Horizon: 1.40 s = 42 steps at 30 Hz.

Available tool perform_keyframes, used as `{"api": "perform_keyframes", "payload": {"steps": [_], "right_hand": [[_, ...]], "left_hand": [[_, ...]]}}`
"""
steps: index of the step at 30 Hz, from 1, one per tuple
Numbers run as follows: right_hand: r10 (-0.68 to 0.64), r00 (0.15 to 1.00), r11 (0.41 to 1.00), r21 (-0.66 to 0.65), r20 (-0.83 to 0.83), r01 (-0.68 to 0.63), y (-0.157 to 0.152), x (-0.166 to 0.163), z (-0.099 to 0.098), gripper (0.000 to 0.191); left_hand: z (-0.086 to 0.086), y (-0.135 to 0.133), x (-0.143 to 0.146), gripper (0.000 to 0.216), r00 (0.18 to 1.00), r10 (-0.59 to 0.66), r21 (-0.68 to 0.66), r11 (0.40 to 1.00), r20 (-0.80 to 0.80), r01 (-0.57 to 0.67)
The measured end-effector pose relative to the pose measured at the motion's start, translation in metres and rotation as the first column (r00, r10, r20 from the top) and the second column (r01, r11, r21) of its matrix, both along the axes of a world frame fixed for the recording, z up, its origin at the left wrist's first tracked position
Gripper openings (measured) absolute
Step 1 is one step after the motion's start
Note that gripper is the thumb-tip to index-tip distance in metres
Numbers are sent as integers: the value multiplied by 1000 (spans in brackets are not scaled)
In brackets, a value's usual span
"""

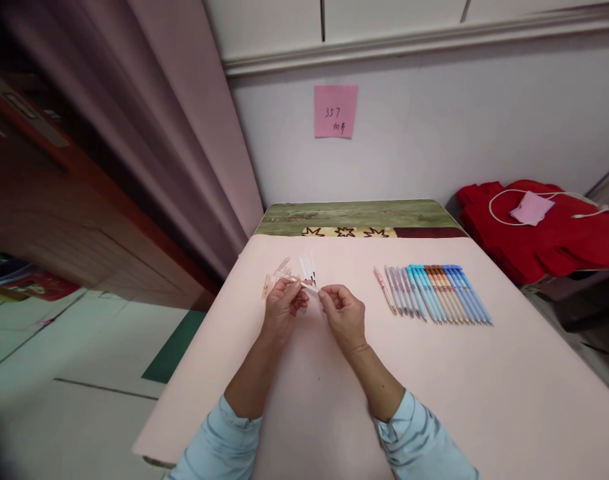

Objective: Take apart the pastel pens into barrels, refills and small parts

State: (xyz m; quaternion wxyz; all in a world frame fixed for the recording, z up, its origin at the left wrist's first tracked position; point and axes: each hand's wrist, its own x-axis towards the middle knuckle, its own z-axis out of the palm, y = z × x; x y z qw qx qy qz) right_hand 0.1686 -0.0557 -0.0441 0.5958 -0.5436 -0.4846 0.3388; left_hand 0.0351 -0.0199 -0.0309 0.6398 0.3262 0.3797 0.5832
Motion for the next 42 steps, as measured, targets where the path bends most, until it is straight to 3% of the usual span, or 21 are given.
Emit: {"api": "perform_keyframes", "payload": {"steps": [4,9,13,18,23,26,30,36,38,42], "right_hand": [[41,999,997,-57,-17,-42,0,1,0,34],[56,998,998,-8,-11,-56,4,-1,-8,38],[64,998,997,-33,-23,-65,3,0,-9,29],[72,997,993,-91,29,-69,1,2,-5,45],[15,996,1000,-20,84,-13,3,2,-7,38],[62,993,998,-34,97,-59,2,2,-8,32],[122,987,990,-84,105,-114,1,3,-7,45],[42,981,999,-10,190,-40,2,2,-6,33],[90,976,996,-36,200,-84,2,3,-6,29],[169,967,984,-85,191,-155,1,4,-6,41]], "left_hand": [[-1,1,-1,34,1000,15,10,1000,-7,-15],[-3,3,-4,31,998,61,29,998,-17,-60],[-2,3,-4,31,999,44,28,999,-14,-44],[-1,2,-2,30,999,38,17,999,-32,-37],[-1,2,-4,28,999,34,40,999,-41,-32],[-1,2,-4,27,999,22,42,999,-49,-20],[-2,2,-4,28,998,7,45,999,-57,-5],[-2,3,-5,26,998,12,47,999,-60,-9],[-2,3,-5,26,998,8,49,999,-66,-5],[0,2,-5,25,997,-5,51,999,-80,9]]}}
